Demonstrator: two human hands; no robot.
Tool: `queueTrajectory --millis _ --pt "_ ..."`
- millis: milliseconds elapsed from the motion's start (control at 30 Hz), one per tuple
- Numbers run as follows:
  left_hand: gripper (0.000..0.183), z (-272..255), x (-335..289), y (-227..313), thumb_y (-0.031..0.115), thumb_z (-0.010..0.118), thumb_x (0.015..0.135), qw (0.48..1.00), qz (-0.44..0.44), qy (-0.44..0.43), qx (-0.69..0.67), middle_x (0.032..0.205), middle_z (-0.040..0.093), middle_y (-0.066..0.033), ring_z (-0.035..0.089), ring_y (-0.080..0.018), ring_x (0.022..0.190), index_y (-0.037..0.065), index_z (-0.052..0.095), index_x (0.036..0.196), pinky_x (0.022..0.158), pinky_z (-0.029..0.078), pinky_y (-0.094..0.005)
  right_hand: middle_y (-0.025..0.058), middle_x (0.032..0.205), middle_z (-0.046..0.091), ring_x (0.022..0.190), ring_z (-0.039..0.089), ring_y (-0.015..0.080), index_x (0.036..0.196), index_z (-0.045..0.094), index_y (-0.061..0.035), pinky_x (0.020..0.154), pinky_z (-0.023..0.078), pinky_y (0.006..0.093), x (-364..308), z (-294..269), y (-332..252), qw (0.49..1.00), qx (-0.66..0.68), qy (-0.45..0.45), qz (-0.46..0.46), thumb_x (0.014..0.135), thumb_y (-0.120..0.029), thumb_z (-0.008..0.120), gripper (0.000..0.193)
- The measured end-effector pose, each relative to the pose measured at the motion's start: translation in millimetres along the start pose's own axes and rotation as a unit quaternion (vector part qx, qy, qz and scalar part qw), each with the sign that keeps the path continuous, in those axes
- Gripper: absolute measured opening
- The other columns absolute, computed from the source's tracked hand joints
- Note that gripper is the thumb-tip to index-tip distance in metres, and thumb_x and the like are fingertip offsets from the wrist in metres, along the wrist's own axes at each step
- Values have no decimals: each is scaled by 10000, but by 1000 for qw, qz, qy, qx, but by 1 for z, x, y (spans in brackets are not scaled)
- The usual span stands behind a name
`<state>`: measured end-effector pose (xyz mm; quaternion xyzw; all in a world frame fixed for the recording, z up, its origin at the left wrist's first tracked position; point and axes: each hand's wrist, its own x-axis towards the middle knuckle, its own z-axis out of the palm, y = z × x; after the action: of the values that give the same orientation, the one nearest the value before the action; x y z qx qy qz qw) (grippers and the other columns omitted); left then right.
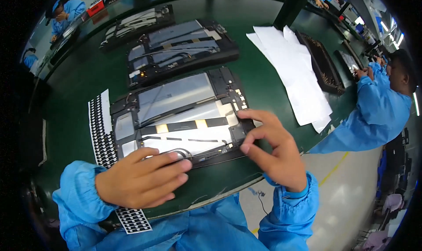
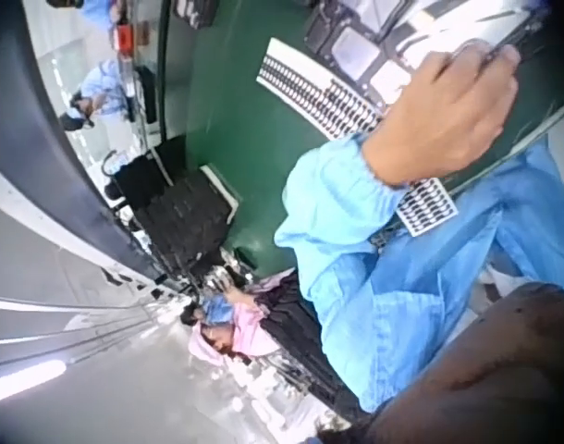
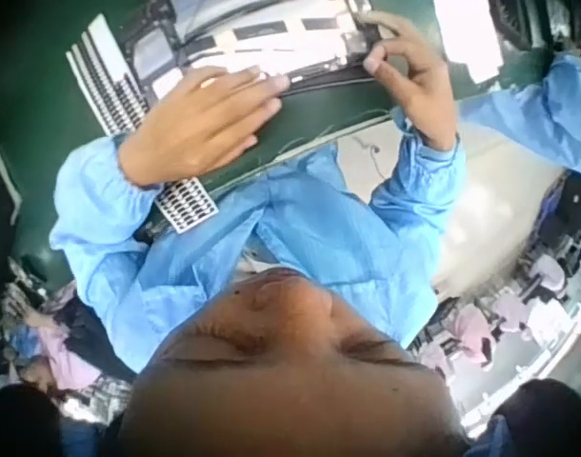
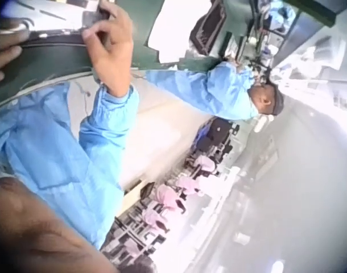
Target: The person assembles electronic tablet devices by hand, connecting ribbon cables, circuit boards, and batteries.
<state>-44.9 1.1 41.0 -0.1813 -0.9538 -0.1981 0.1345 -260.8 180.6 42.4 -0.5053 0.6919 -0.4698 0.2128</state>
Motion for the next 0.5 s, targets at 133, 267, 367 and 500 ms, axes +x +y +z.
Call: queueTrajectory --millis 133,267,367,500 --pt "332 20 12 -14 203 656 753 995 54 -56 69 1194 540 -124 538 -276 1053 3 605 1013 794 454 -360 140 1172 530 1144 426 324 696 590 -35 968 307 383 12 11 7 998 8 -46 -41 680 -3 629 54" --pt "291 22 15 -14 203 652 758 991 58 -73 100 1192 544 -117 534 -271 1061 19 630 982 796 453 -358 149 1167 530 1158 395 350 630 570 -34 970 277 411 15 12 15 993 -91 -50 -59 595 -14 621 65" --pt "274 21 15 -11 199 648 763 989 51 -80 111 1194 545 -113 534 -267 1065 30 637 978 800 452 -357 200 1205 506 1178 364 350 596 559 -27 1003 237 440 15 13 18 996 -64 -56 -41 546 -36 595 62" --pt "261 21 12 -9 195 642 769 989 50 -77 112 1196 544 -106 536 -265 1060 40 639 979 802 452 -354 201 1204 504 1184 360 350 597 559 -26 1003 238 438 14 15 17 996 -55 -56 -43 543 -38 592 63"
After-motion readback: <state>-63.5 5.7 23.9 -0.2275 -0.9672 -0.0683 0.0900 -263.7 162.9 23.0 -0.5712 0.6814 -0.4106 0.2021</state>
